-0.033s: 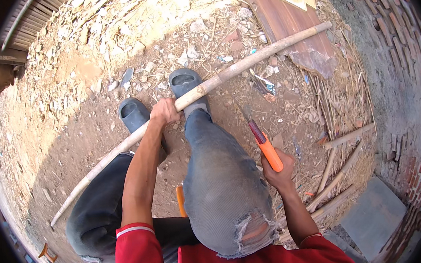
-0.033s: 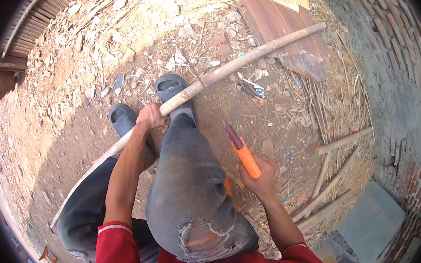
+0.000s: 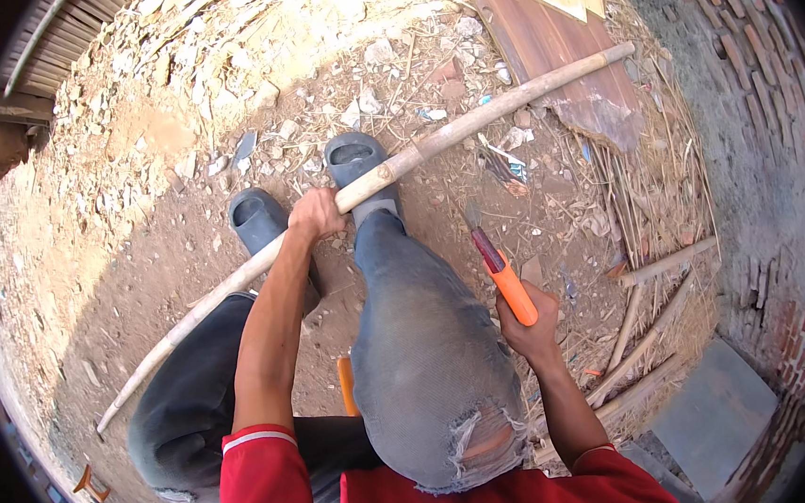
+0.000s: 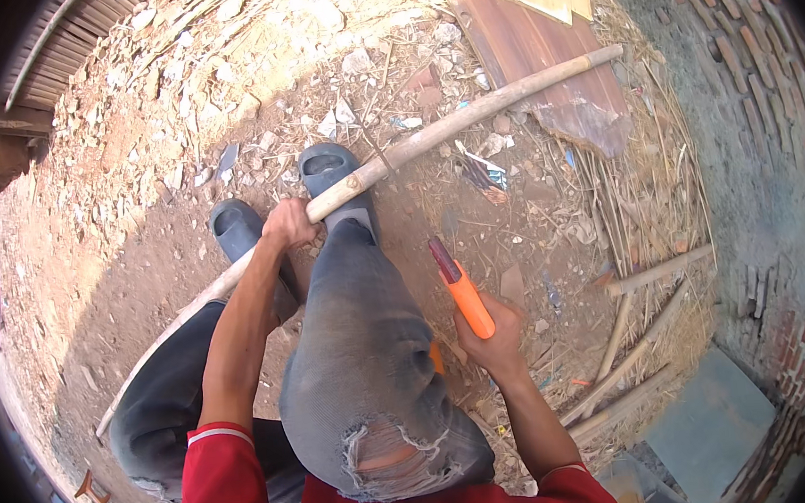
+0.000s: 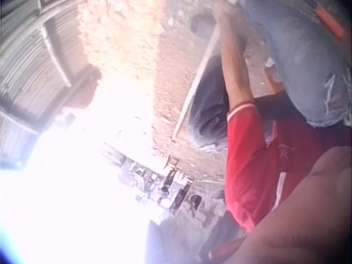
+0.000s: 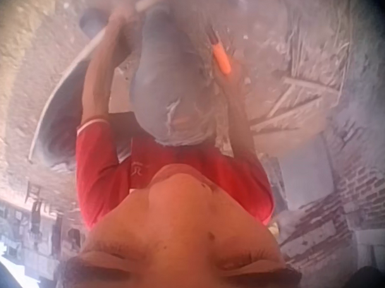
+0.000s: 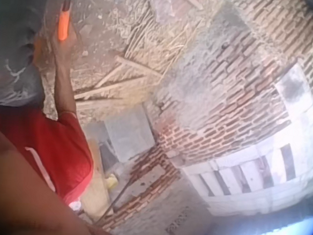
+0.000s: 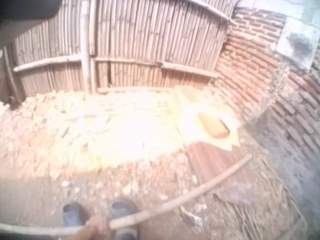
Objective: The person sits on a low stool and uses a hand saw to cut a long wooden pole resting on their legs. They hold the pole with their left hand and saw with their right hand, eventually separating a piece of the wood.
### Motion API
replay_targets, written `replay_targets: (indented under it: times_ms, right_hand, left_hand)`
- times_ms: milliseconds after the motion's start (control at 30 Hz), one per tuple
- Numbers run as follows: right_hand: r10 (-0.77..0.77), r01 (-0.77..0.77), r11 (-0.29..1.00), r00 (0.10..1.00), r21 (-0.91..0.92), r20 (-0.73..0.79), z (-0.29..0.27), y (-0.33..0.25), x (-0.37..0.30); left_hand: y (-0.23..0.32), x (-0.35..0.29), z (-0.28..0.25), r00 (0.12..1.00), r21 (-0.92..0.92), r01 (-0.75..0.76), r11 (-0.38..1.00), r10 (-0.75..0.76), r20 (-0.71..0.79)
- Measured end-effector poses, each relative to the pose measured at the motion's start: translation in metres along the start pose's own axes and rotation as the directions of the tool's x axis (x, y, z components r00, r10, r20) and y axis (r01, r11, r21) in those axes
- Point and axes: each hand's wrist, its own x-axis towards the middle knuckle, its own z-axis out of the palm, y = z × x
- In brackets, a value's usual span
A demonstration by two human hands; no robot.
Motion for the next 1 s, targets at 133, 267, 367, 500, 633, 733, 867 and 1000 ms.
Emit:
replay_targets:
  times_ms: [133, 267, 367, 500, 633, 733, 867, 1000]
  right_hand:
    - [0.124, -0.121, 0.991, 0.990, -0.049, 0.062, -0.008, -0.004, -0.001]
    - [0.165, -0.158, 0.984, 0.983, -0.086, 0.075, -0.038, -0.022, -0.031]
    - [0.140, -0.135, 0.988, 0.988, -0.077, 0.059, -0.024, -0.022, -0.009]
    - [0.215, -0.212, 0.976, 0.975, -0.056, 0.061, 0.000, -0.004, 0.041]
    - [0.062, -0.058, 0.997, 0.994, -0.044, 0.095, -0.021, -0.029, -0.021]
    - [0.054, -0.055, 0.998, 0.993, 0.003, 0.105, -0.006, -0.033, -0.006]
    - [-0.048, 0.048, 0.998, 0.999, 0.027, 0.005, 0.081, -0.027, 0.113]
    - [0.036, -0.033, 0.999, 0.993, -0.034, 0.115, 0.018, -0.026, 0.019]
  left_hand:
    - [0.006, -0.003, -0.001, 1.000, 0.008, 0.010, 1.000, -0.009, -0.013]
    - [0.000, -0.002, 0.002, 1.000, -0.007, 0.023, 1.000, -0.023, -0.012]
    - [0.006, 0.000, -0.003, 0.998, -0.029, 0.055, 0.998, -0.054, 0.010]
    - [0.004, 0.007, -0.003, 1.000, -0.049, 0.009, 0.999, -0.008, 0.019]
    - [-0.018, 0.012, -0.003, 0.999, -0.044, -0.015, 0.999, 0.014, -0.042]
    - [-0.021, 0.011, 0.012, 0.999, -0.022, -0.020, 1.000, 0.021, 0.039]
    - [0.011, 0.002, 0.009, 0.991, -0.022, -0.114, 0.993, 0.116, 0.072]
    - [-0.014, -0.003, -0.009, 0.997, -0.010, -0.022, 1.000, 0.022, 0.068]
